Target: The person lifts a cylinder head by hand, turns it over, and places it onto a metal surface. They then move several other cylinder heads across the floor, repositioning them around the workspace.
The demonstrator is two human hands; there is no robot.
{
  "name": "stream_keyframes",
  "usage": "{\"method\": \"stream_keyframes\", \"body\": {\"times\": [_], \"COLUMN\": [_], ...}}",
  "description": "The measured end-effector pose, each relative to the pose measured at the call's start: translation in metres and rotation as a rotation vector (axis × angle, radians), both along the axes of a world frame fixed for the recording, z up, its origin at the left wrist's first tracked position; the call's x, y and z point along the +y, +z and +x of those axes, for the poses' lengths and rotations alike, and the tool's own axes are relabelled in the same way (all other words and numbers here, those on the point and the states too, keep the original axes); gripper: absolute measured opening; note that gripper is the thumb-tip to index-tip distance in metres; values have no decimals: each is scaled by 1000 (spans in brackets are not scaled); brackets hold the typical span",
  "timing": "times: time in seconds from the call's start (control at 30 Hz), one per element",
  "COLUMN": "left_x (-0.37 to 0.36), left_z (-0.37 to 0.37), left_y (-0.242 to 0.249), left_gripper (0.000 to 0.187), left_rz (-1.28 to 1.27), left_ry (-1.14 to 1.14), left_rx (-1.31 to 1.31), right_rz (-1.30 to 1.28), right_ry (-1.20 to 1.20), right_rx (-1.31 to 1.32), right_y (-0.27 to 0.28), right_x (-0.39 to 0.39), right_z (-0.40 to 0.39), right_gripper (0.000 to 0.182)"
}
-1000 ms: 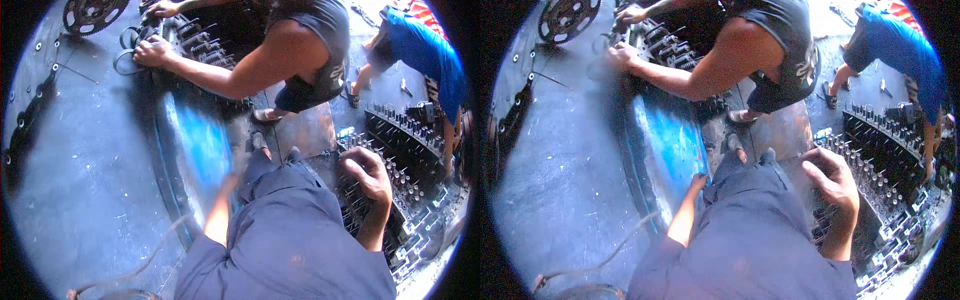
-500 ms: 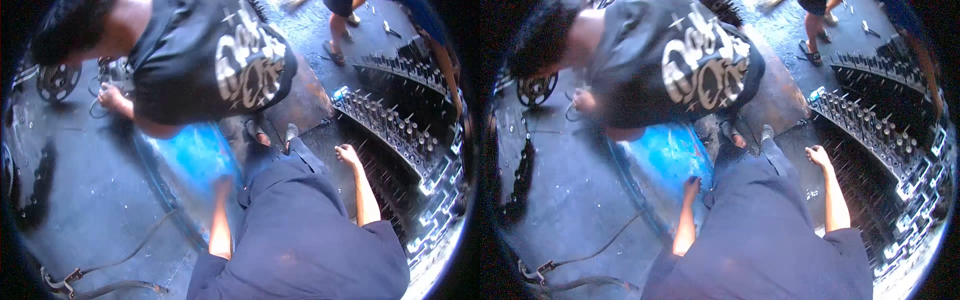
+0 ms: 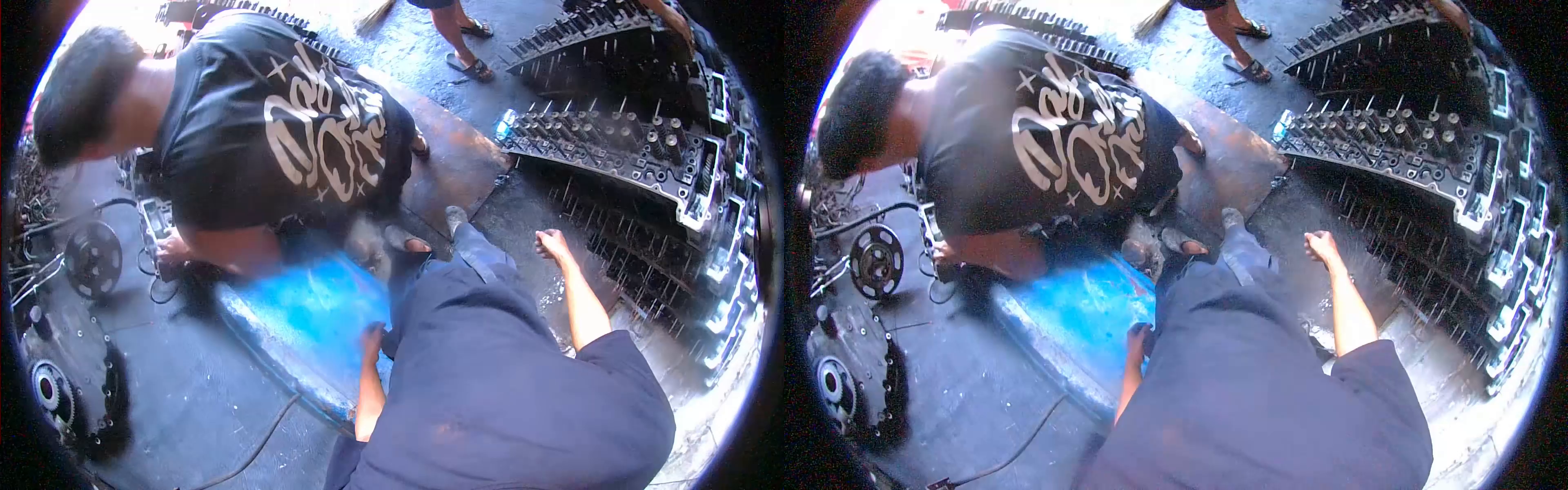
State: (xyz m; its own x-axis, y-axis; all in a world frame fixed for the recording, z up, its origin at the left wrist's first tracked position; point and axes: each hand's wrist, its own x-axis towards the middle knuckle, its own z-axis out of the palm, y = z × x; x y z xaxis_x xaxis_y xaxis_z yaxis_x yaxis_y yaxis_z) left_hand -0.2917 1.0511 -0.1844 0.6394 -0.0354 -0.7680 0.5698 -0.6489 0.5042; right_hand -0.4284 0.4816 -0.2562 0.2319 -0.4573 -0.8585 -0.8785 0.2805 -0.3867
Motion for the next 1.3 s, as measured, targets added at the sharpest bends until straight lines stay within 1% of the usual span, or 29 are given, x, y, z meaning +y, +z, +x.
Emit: {"method": "stream_keyframes", "body": {"times": [0.03,0.1,0.23,0.27,0.3,0.33,0.37,0.5,0.57,0.6,0.63,0.73,0.8,0.83,0.9,0.93,0.97,1.0,1.03,1.07,1.17,1.2,1.3], "left_x": [-4,-21,-28,-32,-36,-38,-39,-39,-42,-43,-40,-25,-15,-14,-22,-25,-26,-19,-14,-11,-28,-29,-37], "left_z": [9,31,62,66,68,68,67,56,50,48,47,46,55,61,73,83,96,105,112,124,151,159,182], "left_y": [3,25,31,30,28,28,26,6,1,2,0,-10,-28,-32,-18,-14,-22,-41,-55,-61,-37,-37,-31], "left_gripper": [26,26,27,19,21,22,24,19,18,17,16,16,15,15,14,13,13,13,13,16,21,25,29], "left_rz": [11,30,16,42,29,15,2,-23,-54,-62,-70,-175,-225,-252,-306,-267,-257,-247,-233,-229,-170,-202,-180], "left_ry": [32,101,99,109,104,100,95,120,80,92,28,-4,-29,7,66,-15,8,37,67,41,32,17,-116], "left_rx": [14,39,24,-7,1,9,17,89,68,80,44,14,8,26,63,23,31,43,59,95,94,55,46], "right_rz": [8,22,-9,-16,-22,-93,-79,-60,-56,-49,-52,-48,-63,-75,-100,-108,-118,-101,-129,-117,-88,-91,-100], "right_ry": [-7,-15,10,20,30,33,17,-44,-68,-124,-116,-103,-131,-149,-194,-204,-210,-239,-211,-206,-235,-252,-318], "right_rx": [-22,-67,-88,-83,-79,-98,-86,-36,6,1,0,-2,3,2,-15,-21,-25,-34,-16,-16,0,7,29], "right_y": [2,2,5,1,-1,-2,-3,-7,-1,1,3,7,23,32,31,27,25,31,17,27,34,35,46], "right_x": [-3,-7,-11,-12,-14,-14,-15,-17,-17,-15,-15,-12,-5,-1,11,17,23,33,40,50,79,88,111], "right_z": [6,16,17,15,10,2,-4,-24,-27,-29,-30,-31,-25,-20,-22,-25,-27,-27,-32,-31,-36,-39,-45], "right_gripper": [26,28,23,23,24,31,31,32,33,33,33,32,26,24,23,23,23,23,23,24,24,24,27]}}
